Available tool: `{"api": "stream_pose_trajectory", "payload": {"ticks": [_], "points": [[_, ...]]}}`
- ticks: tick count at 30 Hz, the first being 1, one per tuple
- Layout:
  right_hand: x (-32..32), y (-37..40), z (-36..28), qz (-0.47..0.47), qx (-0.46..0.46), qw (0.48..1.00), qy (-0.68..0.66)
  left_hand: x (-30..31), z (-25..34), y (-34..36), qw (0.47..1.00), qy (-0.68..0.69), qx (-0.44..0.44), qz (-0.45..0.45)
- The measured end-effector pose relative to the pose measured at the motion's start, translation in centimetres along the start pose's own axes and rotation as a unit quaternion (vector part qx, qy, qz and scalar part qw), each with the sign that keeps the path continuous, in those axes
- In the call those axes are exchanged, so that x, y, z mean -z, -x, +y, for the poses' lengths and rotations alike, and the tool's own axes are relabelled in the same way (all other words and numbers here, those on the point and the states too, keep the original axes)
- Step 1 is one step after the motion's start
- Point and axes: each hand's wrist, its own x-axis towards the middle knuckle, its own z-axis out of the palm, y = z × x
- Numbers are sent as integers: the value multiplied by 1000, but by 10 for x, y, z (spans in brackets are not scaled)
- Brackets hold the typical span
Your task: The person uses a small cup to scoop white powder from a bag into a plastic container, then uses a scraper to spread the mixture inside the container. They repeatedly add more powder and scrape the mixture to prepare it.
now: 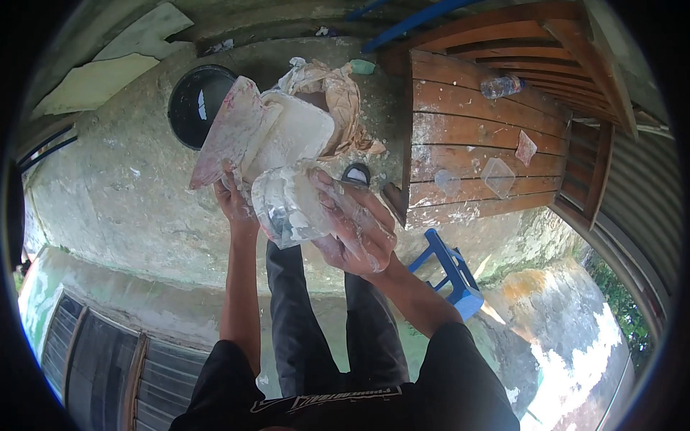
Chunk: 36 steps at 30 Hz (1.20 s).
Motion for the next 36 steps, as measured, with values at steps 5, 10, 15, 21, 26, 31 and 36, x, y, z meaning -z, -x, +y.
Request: {"api": "stream_pose_trajectory", "payload": {"ticks": [5,10,15,21,26,31,36], "points": [[-4,5,6,13,15,1000,-20,1,-6,4,999,36,5,-5],[-10,14,11,-5,-1,1000,-6,1,-4,8,998,56,11,-25],[-23,29,29,31,-220,960,-171,6,0,10,999,50,13,5],[-63,15,100,31,-439,871,-216,33,1,-5,999,28,-14,30],[-129,6,156,-269,-330,901,85,57,9,-18,998,20,-20,51],[-200,35,220,-474,-136,815,305,78,14,-26,999,13,-36,36],[-229,54,253,-524,-100,762,368,78,31,-29,999,14,-2,44]]}}
